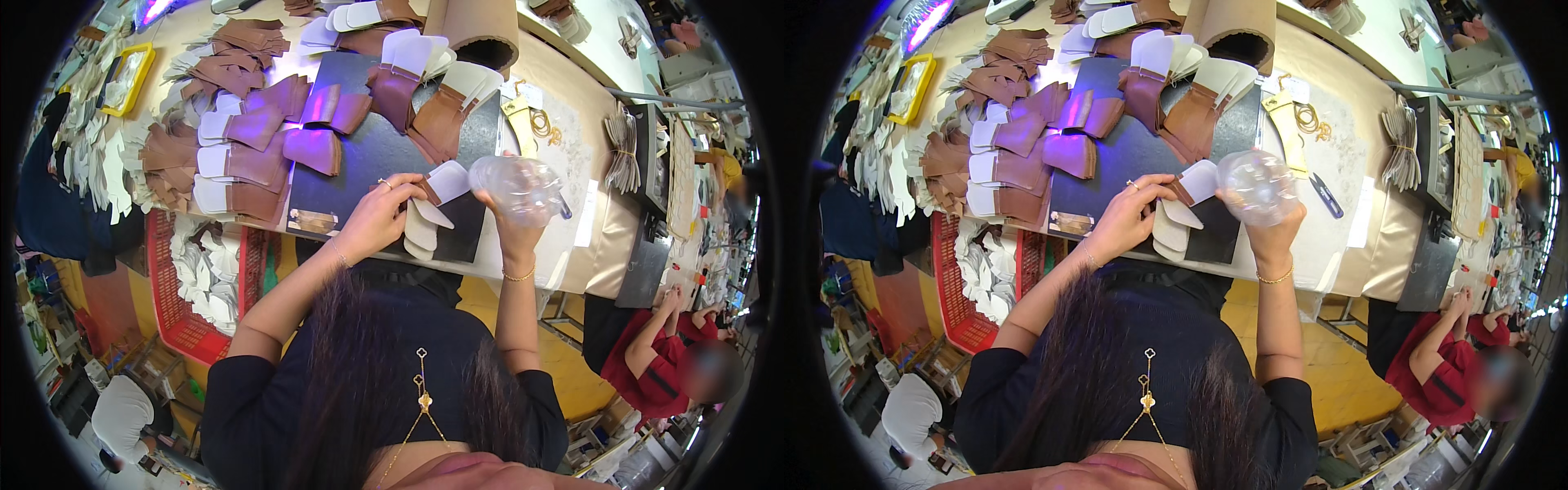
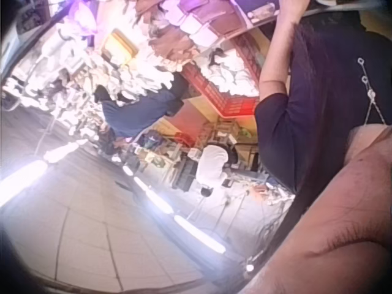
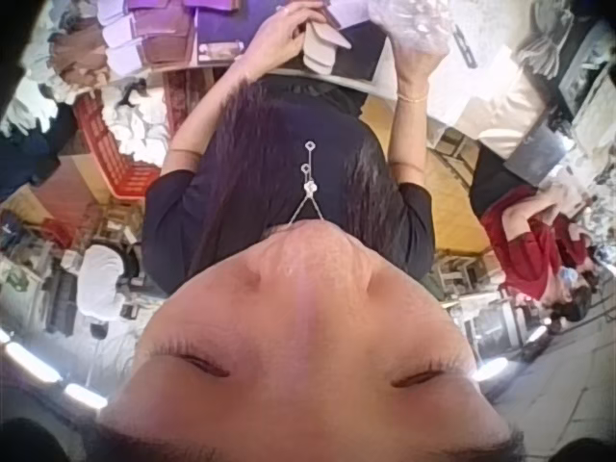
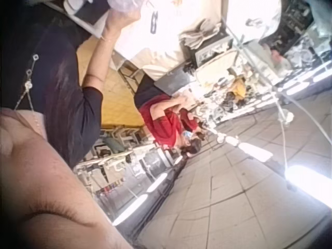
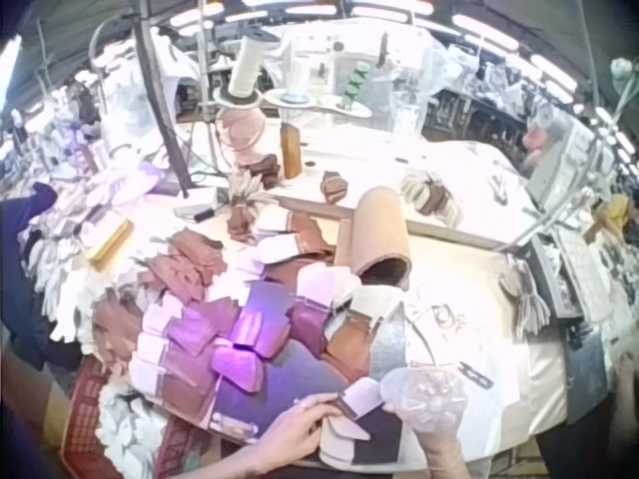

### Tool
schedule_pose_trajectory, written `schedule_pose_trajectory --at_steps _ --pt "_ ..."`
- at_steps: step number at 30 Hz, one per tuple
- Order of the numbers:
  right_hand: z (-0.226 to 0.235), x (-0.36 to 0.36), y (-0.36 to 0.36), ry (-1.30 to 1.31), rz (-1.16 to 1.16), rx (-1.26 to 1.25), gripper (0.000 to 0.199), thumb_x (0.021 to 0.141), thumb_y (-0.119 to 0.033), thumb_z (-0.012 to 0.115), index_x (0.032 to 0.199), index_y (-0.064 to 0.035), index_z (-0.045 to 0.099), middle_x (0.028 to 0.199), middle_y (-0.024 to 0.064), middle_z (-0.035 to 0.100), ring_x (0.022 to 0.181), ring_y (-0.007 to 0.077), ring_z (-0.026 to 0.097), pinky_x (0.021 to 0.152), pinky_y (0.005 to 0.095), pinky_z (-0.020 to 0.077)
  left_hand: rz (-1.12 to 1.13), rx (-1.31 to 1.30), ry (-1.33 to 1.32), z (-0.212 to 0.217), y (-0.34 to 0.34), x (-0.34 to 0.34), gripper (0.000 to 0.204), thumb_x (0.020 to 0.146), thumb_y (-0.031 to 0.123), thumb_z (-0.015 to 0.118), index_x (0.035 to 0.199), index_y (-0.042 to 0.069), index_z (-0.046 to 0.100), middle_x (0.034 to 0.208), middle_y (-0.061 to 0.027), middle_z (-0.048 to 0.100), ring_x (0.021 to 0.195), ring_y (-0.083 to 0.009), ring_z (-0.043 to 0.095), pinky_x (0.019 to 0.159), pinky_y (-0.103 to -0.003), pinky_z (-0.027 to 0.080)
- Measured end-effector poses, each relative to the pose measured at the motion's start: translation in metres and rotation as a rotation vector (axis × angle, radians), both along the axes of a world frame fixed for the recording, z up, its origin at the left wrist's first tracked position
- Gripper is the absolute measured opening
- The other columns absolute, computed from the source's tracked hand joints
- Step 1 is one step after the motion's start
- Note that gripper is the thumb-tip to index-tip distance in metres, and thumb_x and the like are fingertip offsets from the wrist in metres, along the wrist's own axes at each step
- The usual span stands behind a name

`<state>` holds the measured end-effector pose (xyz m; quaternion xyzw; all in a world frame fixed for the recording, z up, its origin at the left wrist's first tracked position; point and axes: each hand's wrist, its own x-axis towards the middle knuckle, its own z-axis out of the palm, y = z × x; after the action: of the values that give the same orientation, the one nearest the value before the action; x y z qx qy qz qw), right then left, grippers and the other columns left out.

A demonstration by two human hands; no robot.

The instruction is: The person repeatedly applies glue from a plastic bottle to the edges of small brown leather pieces with white inserts. They handle the pieces one at a time, wipe the glue, and place them on the table. The task continues throughout the clip.

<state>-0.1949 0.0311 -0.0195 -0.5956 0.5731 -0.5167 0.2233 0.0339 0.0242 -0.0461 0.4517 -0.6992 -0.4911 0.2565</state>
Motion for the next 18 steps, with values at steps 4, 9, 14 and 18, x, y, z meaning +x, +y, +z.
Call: schedule_pose_trajectory --at_steps 4,9,14,18 --pt "0.004 0.018 -0.003 0.066 0.021 -0.053 0.054 0.070 -0.018 0.087 0.115 0.0012 0.064 0.108 0.0126 0.072 0.086 0.0219 0.071 0.074 0.0321 0.0569 -0.002 -0.046 -0.010 -0.001 0.001 -0.002 0.023 0.082 0.001 0.059 0.104 0.007 0.062 0.130 -0.0114 0.058 0.114 -0.0350 0.058 0.098 -0.043 0.045" --pt "0.009 0.026 -0.006 0.301 0.098 -0.039 0.057 0.068 -0.025 0.088 0.114 0.0001 0.065 0.103 0.0122 0.072 0.083 0.0224 0.071 0.074 0.0310 0.0570 -0.009 0.001 0.007 -0.004 -0.001 0.000 0.025 0.081 0.000 0.060 0.104 0.007 0.061 0.132 -0.0111 0.057 0.116 -0.0351 0.057 0.099 -0.045 0.044" --pt "0.022 0.015 -0.011 0.386 -0.126 -0.028 0.062 0.068 -0.033 0.088 0.112 0.0013 0.063 0.101 0.0125 0.072 0.082 0.0228 0.070 0.074 0.0329 0.0566 0.014 -0.070 0.001 -0.005 0.004 -0.003 0.025 0.080 -0.002 0.059 0.104 0.006 0.061 0.132 -0.0116 0.056 0.115 -0.0359 0.056 0.098 -0.044 0.044" --pt "0.010 0.041 -0.010 0.389 0.215 -0.053 0.067 0.063 -0.033 0.091 0.113 0.0013 0.064 0.103 0.0116 0.071 0.085 0.0220 0.070 0.075 0.0337 0.0561 0.067 -0.128 -0.009 -0.006 0.007 -0.006 0.024 0.080 -0.003 0.059 0.103 0.006 0.061 0.131 -0.0122 0.056 0.114 -0.0362 0.057 0.097 -0.043 0.044"
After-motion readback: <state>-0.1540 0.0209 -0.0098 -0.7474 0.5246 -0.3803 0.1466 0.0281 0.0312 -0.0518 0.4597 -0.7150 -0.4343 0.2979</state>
